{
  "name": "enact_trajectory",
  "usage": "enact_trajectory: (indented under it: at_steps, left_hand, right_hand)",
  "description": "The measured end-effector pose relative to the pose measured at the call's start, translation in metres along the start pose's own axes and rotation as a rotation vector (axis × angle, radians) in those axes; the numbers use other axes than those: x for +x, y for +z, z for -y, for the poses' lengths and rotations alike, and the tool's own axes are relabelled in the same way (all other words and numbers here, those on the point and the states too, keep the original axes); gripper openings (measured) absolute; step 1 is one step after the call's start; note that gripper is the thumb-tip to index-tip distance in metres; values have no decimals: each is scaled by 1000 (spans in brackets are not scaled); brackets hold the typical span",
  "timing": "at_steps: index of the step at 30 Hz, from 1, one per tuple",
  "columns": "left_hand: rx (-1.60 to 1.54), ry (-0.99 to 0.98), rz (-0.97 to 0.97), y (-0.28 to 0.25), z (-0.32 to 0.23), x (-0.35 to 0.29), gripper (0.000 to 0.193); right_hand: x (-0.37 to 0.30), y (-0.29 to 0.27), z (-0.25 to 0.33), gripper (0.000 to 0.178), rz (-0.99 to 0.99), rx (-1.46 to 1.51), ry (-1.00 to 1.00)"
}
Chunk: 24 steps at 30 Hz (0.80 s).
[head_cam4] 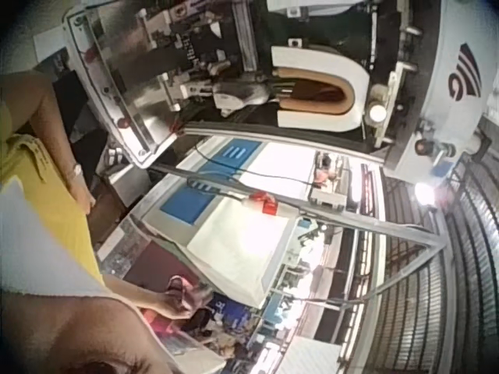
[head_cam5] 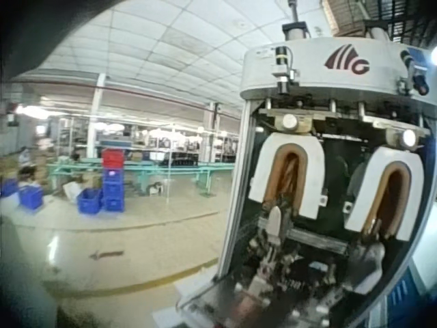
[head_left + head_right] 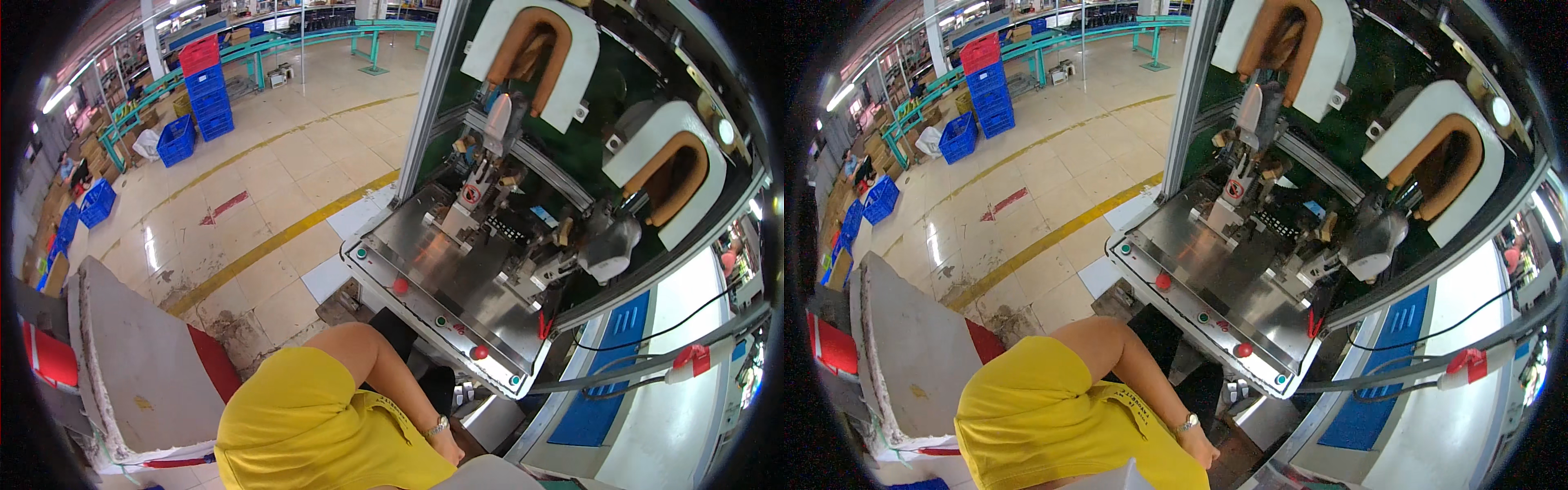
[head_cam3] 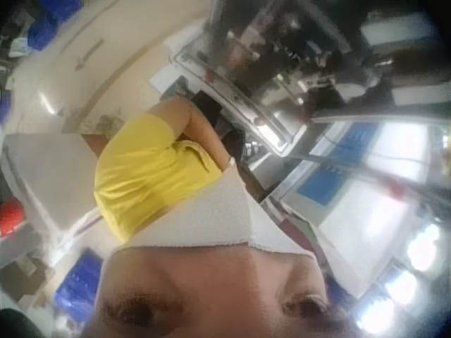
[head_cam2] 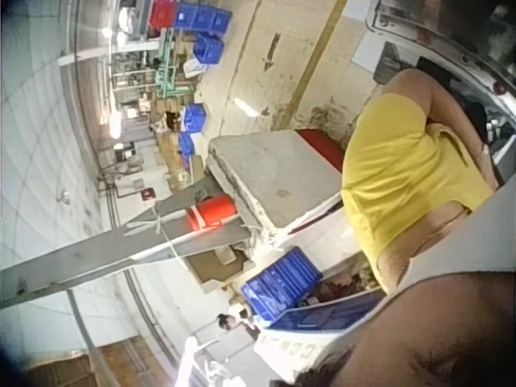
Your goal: The person fits a shoe upper onto a machine mold, presses the control buttons to activate the press, removes the shaped shoe upper, and places it onto the conveyor belt.
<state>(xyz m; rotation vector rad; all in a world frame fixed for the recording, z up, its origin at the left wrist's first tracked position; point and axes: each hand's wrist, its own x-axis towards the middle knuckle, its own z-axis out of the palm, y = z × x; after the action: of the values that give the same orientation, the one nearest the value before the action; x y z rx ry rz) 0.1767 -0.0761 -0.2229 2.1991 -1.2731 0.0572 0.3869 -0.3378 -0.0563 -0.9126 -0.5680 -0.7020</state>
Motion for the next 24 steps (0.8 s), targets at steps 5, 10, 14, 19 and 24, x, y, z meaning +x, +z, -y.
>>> enact_trajectory:
  at_steps: [5,10,14,19,24]
  left_hand:
    - [134,-71,-218,23,2,-4,14]
    - [-87,-809,-715,-42,42,-86,14]
    - [-649,-794,-861,-92,7,-117,25]
    - [-1464,-475,-959,-151,-3,-70,53]
    - [-1634,-109,-1162,-166,20,-52,60]
  right_hand:
    - [-13,97,2,29,49,-254,-300]
    - [-21,122,-2,28,-5,-620,-597]
    - [-69,195,-57,47,705,534,959]
    - [-110,247,-69,46,580,727,1318]
    - [-145,247,-76,53,523,1232,1416]
